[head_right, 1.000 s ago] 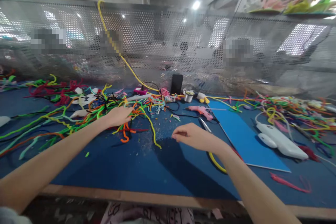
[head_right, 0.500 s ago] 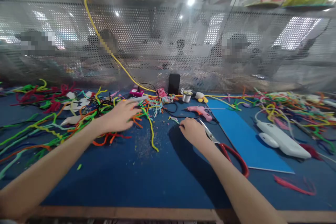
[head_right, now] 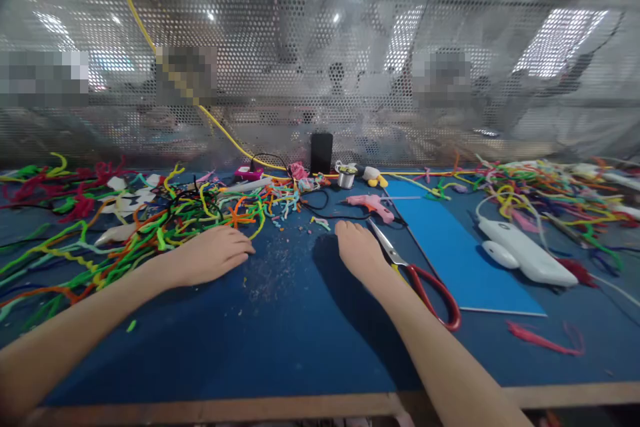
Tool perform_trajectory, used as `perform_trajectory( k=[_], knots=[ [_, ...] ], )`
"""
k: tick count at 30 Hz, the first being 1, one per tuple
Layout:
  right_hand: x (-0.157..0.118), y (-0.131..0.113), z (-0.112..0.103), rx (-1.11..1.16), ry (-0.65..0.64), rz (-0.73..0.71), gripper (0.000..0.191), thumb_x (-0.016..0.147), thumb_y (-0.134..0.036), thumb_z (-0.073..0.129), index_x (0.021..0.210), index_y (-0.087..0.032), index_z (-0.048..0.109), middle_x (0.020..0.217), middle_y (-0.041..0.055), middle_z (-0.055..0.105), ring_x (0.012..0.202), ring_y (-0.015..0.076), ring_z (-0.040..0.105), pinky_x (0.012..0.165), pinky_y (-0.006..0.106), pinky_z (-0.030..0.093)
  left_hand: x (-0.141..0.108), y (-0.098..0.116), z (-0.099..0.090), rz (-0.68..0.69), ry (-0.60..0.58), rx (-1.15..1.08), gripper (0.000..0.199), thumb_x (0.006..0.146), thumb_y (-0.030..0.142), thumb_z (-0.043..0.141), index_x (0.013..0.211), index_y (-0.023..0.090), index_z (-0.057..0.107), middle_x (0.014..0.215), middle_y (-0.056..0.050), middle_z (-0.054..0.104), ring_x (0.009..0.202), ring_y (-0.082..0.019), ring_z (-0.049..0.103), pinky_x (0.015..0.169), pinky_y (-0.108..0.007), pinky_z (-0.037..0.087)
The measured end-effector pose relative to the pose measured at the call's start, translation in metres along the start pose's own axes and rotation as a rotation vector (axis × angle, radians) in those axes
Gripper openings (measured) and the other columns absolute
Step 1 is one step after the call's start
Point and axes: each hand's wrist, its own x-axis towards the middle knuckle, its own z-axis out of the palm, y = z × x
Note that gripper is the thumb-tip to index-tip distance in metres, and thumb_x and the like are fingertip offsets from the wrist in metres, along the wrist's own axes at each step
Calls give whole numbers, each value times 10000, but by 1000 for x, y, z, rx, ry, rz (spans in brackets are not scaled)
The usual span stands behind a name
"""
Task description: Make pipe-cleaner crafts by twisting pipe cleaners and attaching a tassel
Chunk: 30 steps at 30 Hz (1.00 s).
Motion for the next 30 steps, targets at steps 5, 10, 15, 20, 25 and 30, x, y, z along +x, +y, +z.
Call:
perform_trajectory(
  k=[5,10,15,20,25,30],
  knots=[
    [2,-5,0,22,-1,6,237,999,-201,430,971,-182,665,1021,87,698,998,236,653,817,315,424,-2,1,-4,-357,-61,280,360,982,351,472,927,149,765,920,-151,767,1013,-340,675,926,-458,438],
    [6,-14,7,-49,3,26,186,921,-80,467,988,-97,641,1016,155,664,976,266,636,789,330,425,27,20,4,-586,-50,259,368,956,355,510,900,94,763,887,-219,751,965,-372,670,796,-424,454],
    [5,-5,8,-130,14,53,223,867,-7,457,1017,-56,615,1037,199,638,947,279,622,760,342,415,47,29,17,-646,51,224,379,984,309,436,1018,46,706,994,-262,717,1002,-378,643,779,-411,450],
    [-6,4,1,-171,53,9,225,926,-54,426,1011,-112,626,1005,148,650,963,278,591,807,361,384,46,25,34,-663,131,187,352,972,166,359,1034,17,672,970,-275,690,958,-368,656,768,-412,443],
    [-8,-15,2,-205,65,-160,226,945,-88,444,1014,-138,654,992,122,666,934,268,571,791,366,348,43,24,40,-673,172,181,354,911,31,336,1043,-11,662,897,-268,692,894,-342,670,762,-414,442],
    [5,-21,1,-226,65,-202,257,946,-78,422,991,-109,673,987,146,678,934,275,570,791,371,332,41,25,35,-492,289,171,338,968,224,392,1065,74,679,1013,-232,693,1048,-361,612,896,-486,451]
  ],
)
